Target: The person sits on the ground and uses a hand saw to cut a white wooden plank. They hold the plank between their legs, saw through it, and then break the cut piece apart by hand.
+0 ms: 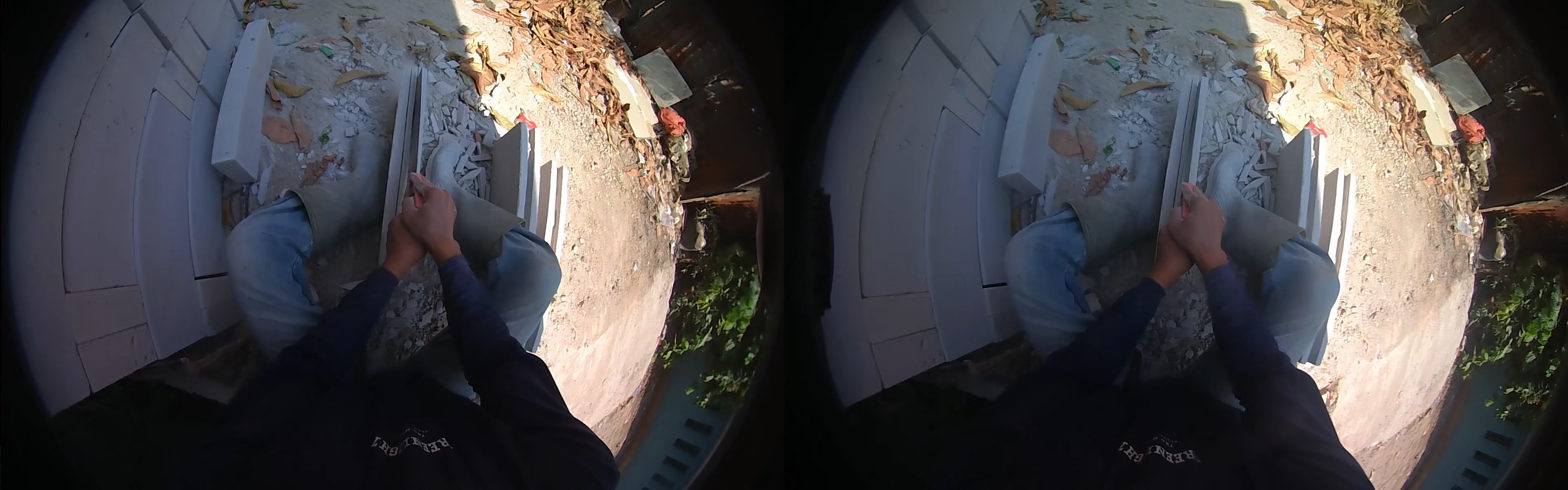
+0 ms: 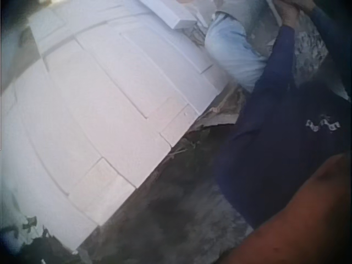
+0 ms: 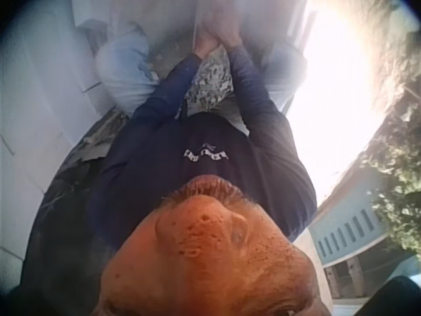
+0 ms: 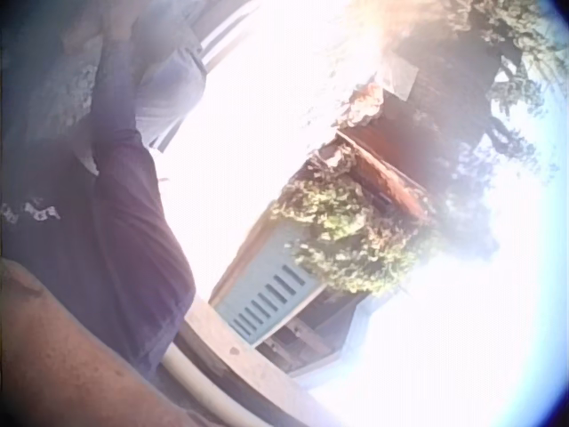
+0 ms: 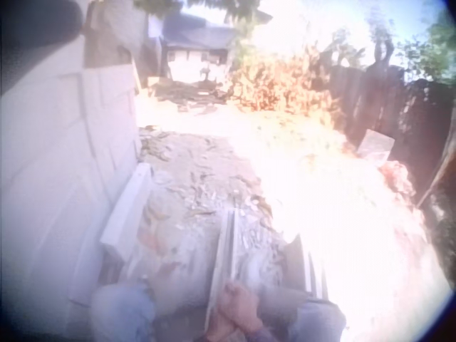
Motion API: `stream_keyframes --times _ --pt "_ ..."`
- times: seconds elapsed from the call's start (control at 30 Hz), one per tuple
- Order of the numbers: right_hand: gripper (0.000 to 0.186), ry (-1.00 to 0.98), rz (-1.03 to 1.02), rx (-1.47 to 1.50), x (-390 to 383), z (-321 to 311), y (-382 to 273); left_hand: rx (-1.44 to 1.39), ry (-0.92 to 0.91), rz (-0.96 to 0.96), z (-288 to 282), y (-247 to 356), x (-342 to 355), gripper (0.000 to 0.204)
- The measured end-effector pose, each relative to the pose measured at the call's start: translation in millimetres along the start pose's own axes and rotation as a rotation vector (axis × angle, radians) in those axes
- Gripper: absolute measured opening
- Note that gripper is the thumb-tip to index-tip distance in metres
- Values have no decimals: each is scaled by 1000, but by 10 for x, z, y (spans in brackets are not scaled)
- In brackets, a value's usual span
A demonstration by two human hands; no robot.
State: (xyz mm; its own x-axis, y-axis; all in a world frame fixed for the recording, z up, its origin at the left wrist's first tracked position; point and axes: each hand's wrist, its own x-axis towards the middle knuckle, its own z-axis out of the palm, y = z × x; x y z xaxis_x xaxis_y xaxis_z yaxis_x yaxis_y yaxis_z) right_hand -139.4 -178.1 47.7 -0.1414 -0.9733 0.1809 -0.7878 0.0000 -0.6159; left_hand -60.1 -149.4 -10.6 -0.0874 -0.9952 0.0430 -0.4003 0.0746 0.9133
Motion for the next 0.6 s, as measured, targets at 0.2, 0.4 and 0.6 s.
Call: stream_keyframes --times 0.2,0.4,0.6 --pt "55 -85 -17 62 -1130 -379 -322 -108 -39 -93 -405 550 -1160 46" --pt "50 -142 40 -34 -301 -618 -490 -213 -121 -136 -396 737 -495 45" --pt "49 -111 -11 41 -783 -462 -400 -146 -142 -100 -316 401 -976 52"
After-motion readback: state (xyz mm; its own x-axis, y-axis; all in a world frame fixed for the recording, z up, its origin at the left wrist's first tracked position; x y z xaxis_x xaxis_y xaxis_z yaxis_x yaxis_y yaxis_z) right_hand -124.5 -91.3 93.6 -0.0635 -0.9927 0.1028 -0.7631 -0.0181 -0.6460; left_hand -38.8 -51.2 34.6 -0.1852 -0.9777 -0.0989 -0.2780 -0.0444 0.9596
